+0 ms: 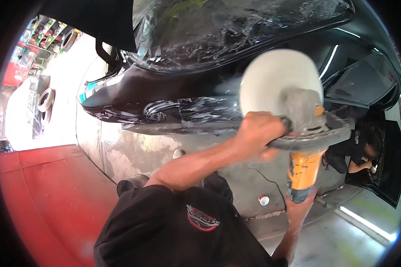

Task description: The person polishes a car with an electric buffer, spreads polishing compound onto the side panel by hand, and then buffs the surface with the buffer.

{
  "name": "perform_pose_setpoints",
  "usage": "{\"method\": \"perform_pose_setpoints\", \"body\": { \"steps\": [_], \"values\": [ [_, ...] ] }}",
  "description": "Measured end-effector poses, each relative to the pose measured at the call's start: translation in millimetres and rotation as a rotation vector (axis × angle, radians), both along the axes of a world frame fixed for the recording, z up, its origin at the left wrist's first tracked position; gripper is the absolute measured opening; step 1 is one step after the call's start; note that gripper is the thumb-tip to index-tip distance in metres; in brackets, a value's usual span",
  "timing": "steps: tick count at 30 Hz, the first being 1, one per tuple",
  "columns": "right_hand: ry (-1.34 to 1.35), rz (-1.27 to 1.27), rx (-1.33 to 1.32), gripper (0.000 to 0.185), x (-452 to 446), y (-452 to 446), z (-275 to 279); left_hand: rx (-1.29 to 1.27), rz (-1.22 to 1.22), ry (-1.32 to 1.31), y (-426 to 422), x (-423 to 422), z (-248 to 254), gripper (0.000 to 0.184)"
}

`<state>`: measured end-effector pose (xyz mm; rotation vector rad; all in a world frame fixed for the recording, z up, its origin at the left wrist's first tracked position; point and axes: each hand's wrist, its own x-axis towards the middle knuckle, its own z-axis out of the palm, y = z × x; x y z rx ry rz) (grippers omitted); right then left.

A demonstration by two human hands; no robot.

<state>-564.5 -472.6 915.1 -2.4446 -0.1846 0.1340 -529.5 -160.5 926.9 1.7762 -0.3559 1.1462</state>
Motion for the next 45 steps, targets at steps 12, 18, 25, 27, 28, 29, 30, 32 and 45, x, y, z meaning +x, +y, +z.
{"method": "perform_pose_setpoints", "body": {
  "steps": [12, 18, 25, 27, 28, 29, 30, 32, 45],
  "values": [
    [0.424, 0.17, 0.146, 0.081, -123, 129, -27, 0.061, 0.292, 0.245, 113, -205, -30, 0.017],
    [0.371, 0.143, 0.171, 0.082, -131, 130, -28, 0.072, 0.252, 0.235, 112, -196, -30, 0.018],
    [-0.048, -0.002, 0.078, 0.082, -93, 88, -32, 0.072, 0.03, 0.069, 73, -86, -10, 0.012],
    [-0.094, 0.032, 0.072, 0.082, -88, 79, -38, 0.111, 0.027, 0.081, 67, -74, -9, 0.01],
    [-0.112, 0.048, 0.069, 0.082, -87, 75, -41, 0.111, 0.038, 0.083, 66, -76, -9, 0.01],
    [0.001, 0.022, 0.087, 0.083, -88, 75, -42, 0.115, 0.046, 0.085, 68, -84, -10, 0.01],
    [0.119, -0.008, 0.105, 0.083, -94, 78, -44, 0.118, 0.05, 0.091, 71, -94, -11, 0.011],
    [0.268, 0.001, 0.13, 0.084, -103, 83, -49, 0.228, 0.104, 0.144, 79, -123, -20, 0.013],
    [-0.014, -0.06, 0.2, 0.086, -25, 61, -21, 0.217, 0.034, -0.025, 40, -4, 44, 0.018]
  ]
}}
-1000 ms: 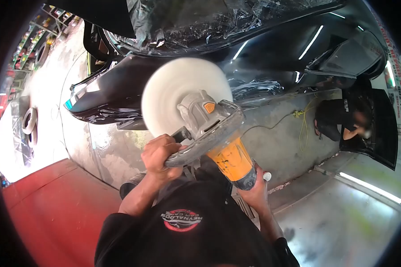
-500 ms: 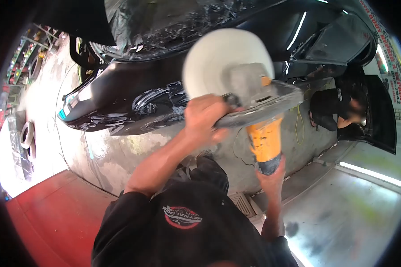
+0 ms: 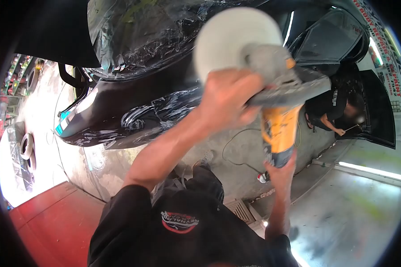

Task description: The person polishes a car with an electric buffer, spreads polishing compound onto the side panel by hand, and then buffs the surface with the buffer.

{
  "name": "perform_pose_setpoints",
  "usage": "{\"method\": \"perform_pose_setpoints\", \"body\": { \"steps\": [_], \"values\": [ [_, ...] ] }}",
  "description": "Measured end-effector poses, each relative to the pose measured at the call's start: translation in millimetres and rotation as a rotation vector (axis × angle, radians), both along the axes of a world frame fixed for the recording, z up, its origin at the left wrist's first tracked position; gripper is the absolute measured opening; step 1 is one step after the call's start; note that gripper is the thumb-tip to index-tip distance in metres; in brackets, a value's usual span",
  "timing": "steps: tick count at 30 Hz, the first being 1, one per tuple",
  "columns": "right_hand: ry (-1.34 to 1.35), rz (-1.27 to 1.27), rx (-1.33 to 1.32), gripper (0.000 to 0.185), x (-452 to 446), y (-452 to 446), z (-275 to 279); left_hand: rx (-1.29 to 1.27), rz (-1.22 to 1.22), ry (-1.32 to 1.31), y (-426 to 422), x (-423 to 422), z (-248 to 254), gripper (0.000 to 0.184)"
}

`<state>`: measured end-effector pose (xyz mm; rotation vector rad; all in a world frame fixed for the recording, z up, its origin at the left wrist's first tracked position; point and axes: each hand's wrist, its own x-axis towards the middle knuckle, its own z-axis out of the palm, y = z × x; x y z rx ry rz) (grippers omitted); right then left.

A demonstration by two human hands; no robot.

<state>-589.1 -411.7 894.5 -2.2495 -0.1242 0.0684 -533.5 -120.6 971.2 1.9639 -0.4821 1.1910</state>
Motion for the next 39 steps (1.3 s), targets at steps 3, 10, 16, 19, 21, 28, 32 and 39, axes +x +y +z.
{"method": "perform_pose_setpoints", "body": {
  "steps": [3, 10, 16, 19, 21, 28, 32, 39],
  "values": [
    [-0.066, -0.071, 0.01, 0.084, 19, -5, 3, -0.061, -0.035, -0.042, -11, 31, 14, 0.019],
    [0.14, 0.072, -0.052, 0.086, -45, 14, -30, 0.101, -0.068, 0.163, 39, -76, -44, 0.034],
    [0.469, 0.305, 0.017, 0.092, -104, 51, -54, 0.04, 0.12, 0.343, 65, -188, -67, 0.021],
    [0.511, 0.279, 0.039, 0.093, -116, 55, -56, 0.067, 0.098, 0.382, 62, -190, -61, 0.019],
    [0.473, 0.226, 0.086, 0.094, -120, 45, -59, 0.104, 0.08, 0.346, 49, -161, -58, 0.019],
    [0.385, -0.053, 0.061, 0.089, -112, 4, -65, 0.066, -0.113, 0.371, -5, -70, -73, 0.021],
    [0.465, 0.017, 0.054, 0.089, -118, 8, -54, 0.02, -0.085, 0.395, 11, -103, -77, 0.026],
    [0.489, 0.285, 0.021, 0.086, -137, 101, -13, -0.053, 0.225, 0.295, 105, -229, -66, 0.02]
  ]
}}
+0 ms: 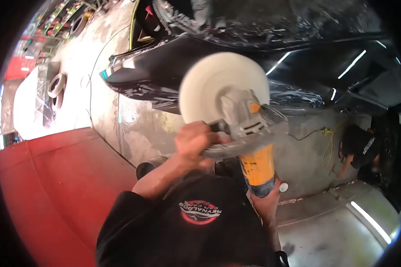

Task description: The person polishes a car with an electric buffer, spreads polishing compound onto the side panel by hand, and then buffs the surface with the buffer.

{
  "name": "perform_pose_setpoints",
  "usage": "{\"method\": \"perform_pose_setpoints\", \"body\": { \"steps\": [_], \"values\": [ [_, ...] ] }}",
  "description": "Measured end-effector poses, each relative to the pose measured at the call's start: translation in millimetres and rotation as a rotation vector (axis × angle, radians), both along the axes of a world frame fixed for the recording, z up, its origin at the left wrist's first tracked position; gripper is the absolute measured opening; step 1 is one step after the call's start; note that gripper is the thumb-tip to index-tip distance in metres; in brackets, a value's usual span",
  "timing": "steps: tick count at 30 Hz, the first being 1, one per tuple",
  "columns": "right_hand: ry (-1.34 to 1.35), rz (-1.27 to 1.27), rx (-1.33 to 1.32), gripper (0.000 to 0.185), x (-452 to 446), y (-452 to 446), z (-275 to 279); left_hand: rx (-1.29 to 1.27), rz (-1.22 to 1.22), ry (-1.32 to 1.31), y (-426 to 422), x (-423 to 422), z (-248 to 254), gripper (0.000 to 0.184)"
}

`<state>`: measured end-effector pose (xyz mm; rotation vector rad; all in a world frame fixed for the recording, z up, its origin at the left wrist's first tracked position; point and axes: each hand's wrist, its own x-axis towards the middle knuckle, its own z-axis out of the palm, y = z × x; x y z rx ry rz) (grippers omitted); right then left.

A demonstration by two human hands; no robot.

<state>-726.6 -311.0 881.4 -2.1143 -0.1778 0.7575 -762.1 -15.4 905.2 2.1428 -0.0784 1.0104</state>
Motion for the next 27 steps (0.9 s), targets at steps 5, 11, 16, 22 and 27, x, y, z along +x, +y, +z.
{"method": "perform_pose_setpoints", "body": {
  "steps": [5, 11, 16, 22, 27],
  "values": [
    [-0.077, 0.225, 0.087, 0.082, -10, 71, 11, -0.018, 0.352, 0.017, 60, -65, 13, 0.01],
    [-0.138, 0.118, 0.105, 0.084, -16, 60, 21, 0.059, 0.23, -0.045, 57, -41, 13, 0.008],
    [-0.215, -0.009, -0.093, 0.087, -25, 2, 33, -0.151, -0.026, -0.087, 18, 11, 4, 0.01],
    [-0.177, 0.011, -0.076, 0.084, -25, 32, 58, -0.179, 0.059, -0.063, 43, 0, 12, 0.013],
    [-0.206, 0.175, -0.025, 0.083, -15, 107, 75, -0.135, 0.326, -0.066, 101, -33, 37, 0.011]
  ]
}}
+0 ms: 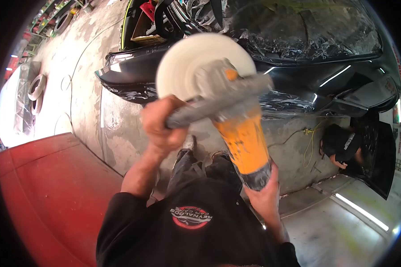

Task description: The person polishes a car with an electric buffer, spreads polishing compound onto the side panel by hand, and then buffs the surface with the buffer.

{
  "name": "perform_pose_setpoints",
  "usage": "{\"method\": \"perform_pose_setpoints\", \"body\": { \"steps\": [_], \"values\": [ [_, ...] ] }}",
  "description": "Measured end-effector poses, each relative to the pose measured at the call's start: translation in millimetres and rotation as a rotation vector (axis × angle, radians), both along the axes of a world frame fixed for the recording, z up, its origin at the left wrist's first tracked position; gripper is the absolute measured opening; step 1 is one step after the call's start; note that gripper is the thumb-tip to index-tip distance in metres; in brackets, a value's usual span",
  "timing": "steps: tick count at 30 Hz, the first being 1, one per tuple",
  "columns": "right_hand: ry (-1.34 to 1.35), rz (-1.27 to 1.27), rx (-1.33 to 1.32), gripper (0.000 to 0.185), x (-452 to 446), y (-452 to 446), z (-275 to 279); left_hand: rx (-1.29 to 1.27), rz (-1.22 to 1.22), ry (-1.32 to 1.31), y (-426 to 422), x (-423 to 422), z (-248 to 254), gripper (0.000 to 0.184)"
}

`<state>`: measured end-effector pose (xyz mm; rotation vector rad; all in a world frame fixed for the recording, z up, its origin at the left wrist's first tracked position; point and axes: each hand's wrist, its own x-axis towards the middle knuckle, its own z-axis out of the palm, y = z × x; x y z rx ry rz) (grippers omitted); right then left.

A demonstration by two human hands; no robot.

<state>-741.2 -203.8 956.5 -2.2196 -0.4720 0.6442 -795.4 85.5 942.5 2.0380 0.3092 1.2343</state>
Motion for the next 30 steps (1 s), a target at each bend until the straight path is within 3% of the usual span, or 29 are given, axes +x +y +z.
{"method": "perform_pose_setpoints", "body": {
  "steps": [1, 4, 7, 12, 17, 19, 21, 23, 26, 30],
  "values": [
    [0.01, 0.011, -0.02, 0.083, 2, 13, 5, 0.049, 0.076, 0.003, 12, -4, 1, 0.011],
    [0.099, 0.026, 0.002, 0.084, 9, 34, 15, -0.112, 0.134, 0.082, 24, -16, 5, 0.009],
    [0.025, 0.058, -0.044, 0.082, 5, 15, 14, 0.075, 0.152, 0.049, 13, -18, -2, 0.01],
    [0.115, -0.076, -0.129, 0.087, -10, -7, 35, -0.114, -0.193, 0.088, -12, -14, -9, 0.011],
    [0.142, 0.008, -0.06, 0.087, -4, 22, 38, -0.048, -0.016, 0.184, 19, -25, 7, 0.016],
    [0.153, 0.04, -0.007, 0.088, 1, 41, 33, 0.027, 0.139, 0.088, 38, -23, 13, 0.014],
    [0.16, 0.054, 0.063, 0.089, 4, 55, 25, -0.074, 0.221, 0.137, 48, -33, 12, 0.018],
    [0.205, 0.085, -0.038, 0.09, 12, 64, 33, -0.183, 0.243, 0.079, 49, -41, 7, 0.019],
    [0.222, 0.092, -0.047, 0.09, 11, 51, 30, -0.125, 0.271, 0.141, 34, -48, 6, 0.019],
    [0.08, 0.024, -0.034, 0.09, -3, 7, 16, 0.015, 0.048, 0.138, 4, -26, 4, 0.015]
  ]
}}
